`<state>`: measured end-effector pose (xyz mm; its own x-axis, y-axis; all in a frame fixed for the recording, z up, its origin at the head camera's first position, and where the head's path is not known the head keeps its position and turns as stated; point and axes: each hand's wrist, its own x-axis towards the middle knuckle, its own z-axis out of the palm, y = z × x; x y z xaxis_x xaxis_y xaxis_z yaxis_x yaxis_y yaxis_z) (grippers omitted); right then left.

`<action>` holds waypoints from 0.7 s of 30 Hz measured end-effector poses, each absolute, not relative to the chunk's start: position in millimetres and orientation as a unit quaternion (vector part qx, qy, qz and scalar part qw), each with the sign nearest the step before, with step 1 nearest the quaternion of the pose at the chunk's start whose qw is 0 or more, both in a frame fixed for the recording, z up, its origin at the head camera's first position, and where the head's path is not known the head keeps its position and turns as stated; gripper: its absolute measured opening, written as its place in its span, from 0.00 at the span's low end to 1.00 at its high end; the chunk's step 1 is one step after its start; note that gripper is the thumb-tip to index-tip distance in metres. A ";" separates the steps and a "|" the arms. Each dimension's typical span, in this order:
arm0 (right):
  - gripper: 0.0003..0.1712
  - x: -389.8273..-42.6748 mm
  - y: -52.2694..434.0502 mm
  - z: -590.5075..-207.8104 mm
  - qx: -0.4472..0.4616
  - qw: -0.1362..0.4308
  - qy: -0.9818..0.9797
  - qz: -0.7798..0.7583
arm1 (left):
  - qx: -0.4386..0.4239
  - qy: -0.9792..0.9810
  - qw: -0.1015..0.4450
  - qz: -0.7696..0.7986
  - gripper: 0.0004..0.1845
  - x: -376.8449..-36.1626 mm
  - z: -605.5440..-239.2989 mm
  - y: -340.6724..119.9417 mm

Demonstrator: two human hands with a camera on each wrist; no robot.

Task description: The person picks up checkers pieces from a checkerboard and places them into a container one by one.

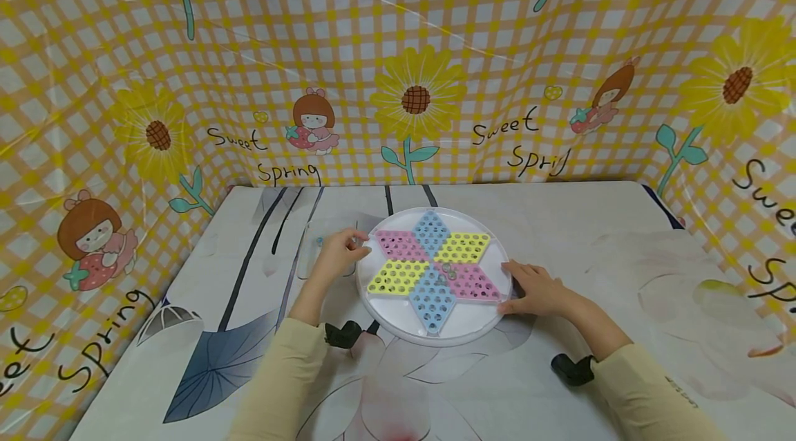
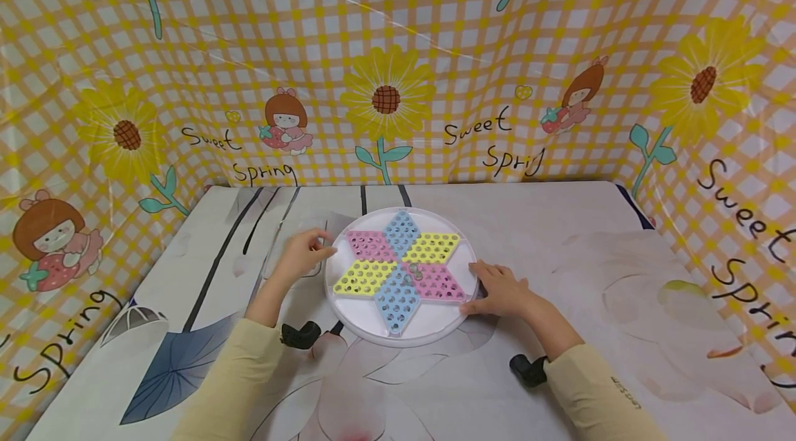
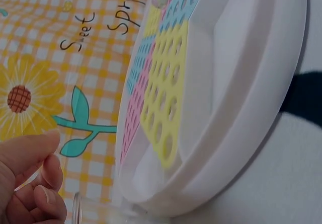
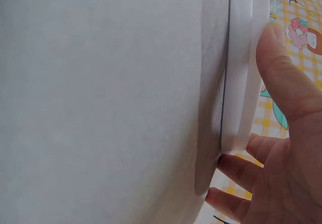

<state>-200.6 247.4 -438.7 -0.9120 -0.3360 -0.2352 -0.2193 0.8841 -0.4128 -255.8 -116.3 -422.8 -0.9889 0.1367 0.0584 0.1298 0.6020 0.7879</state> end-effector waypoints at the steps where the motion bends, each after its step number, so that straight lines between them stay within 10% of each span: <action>1: 0.55 -200.4 247.2 -438.1 -0.144 0.152 0.958 -0.193 | 0.076 0.893 0.008 0.443 0.13 -255.3 -422.4 -113.7; 21: 0.56 -200.5 246.0 -436.6 -0.135 0.160 0.958 -0.194 | 0.161 0.891 0.069 0.419 0.14 -241.9 -422.9 -53.5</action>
